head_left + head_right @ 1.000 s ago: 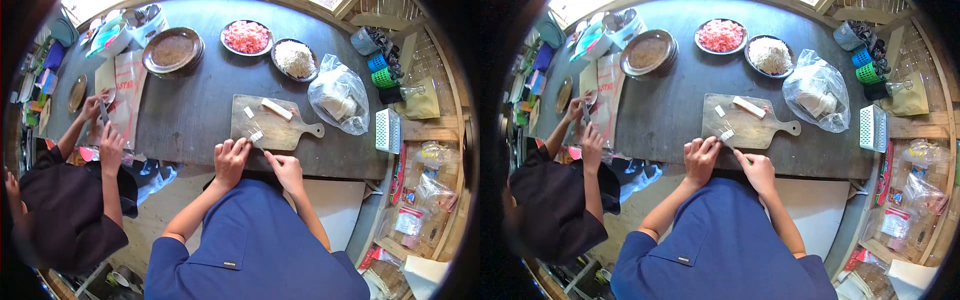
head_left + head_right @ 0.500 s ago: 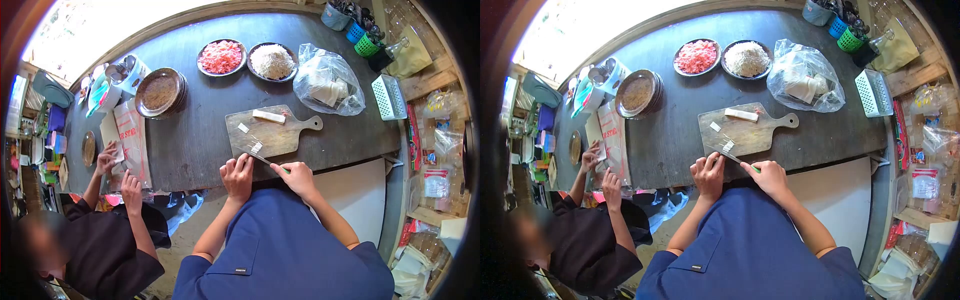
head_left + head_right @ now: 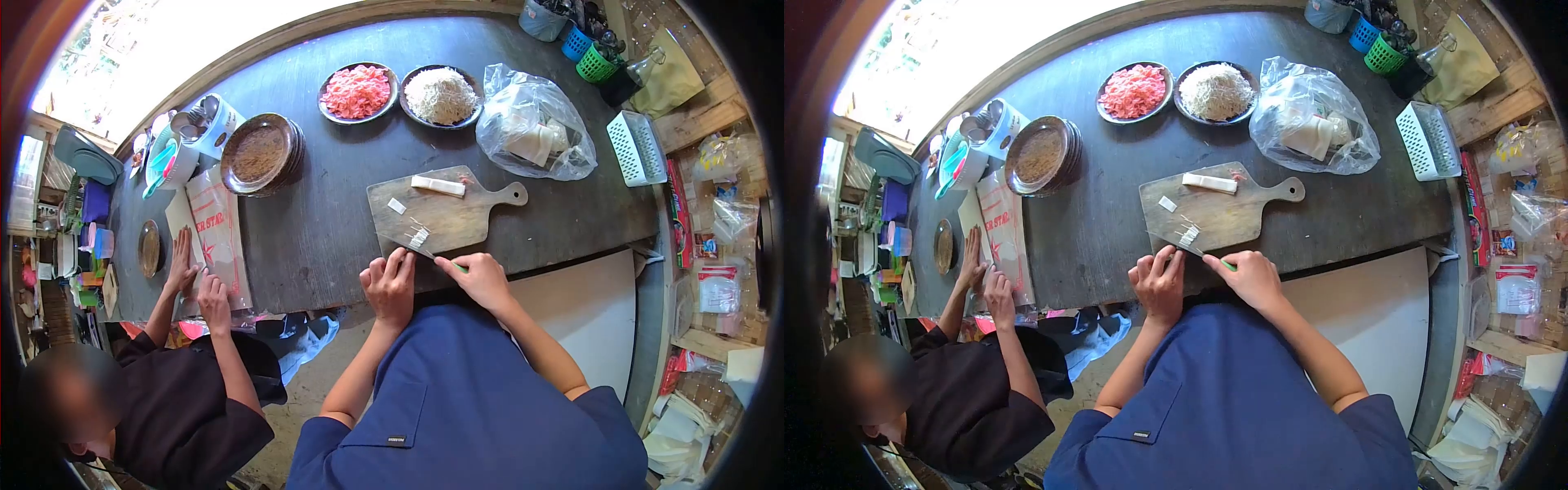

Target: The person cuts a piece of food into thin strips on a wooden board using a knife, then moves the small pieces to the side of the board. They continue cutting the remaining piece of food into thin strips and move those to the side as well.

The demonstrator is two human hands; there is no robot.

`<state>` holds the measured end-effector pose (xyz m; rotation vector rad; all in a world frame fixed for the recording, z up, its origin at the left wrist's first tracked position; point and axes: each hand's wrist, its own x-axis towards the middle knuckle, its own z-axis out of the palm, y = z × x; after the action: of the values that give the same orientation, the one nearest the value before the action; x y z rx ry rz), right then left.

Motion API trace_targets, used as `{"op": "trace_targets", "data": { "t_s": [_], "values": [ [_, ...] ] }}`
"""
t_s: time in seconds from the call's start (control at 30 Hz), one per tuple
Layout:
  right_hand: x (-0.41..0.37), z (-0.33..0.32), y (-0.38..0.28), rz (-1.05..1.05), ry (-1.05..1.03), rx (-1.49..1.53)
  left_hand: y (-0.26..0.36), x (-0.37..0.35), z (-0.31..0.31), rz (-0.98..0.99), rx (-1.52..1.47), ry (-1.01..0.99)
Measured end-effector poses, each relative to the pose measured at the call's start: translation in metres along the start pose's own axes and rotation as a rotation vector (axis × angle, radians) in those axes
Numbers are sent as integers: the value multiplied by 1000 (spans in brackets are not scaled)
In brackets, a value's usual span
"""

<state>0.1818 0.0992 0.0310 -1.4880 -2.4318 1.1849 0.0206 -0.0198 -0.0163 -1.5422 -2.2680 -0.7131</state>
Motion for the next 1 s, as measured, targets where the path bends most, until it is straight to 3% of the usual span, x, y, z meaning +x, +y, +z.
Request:
{"op": "trace_targets", "data": {
  "t_s": [0.33,0.6,0.87,0.93,1.0],
  "values": [
    [25,-6,-6,-43,20,95,1,1,-2,-29,-56,4],
    [37,-4,3,-71,-35,370,1,25,-2,-123,-175,-43],
    [36,-7,8,-90,74,326,-7,50,0,-162,-233,-39],
    [33,-11,10,-113,114,319,-8,45,-4,-164,-264,-130],
    [31,-14,13,-8,-66,398,-5,42,-5,-100,-196,-164]
  ]
}}
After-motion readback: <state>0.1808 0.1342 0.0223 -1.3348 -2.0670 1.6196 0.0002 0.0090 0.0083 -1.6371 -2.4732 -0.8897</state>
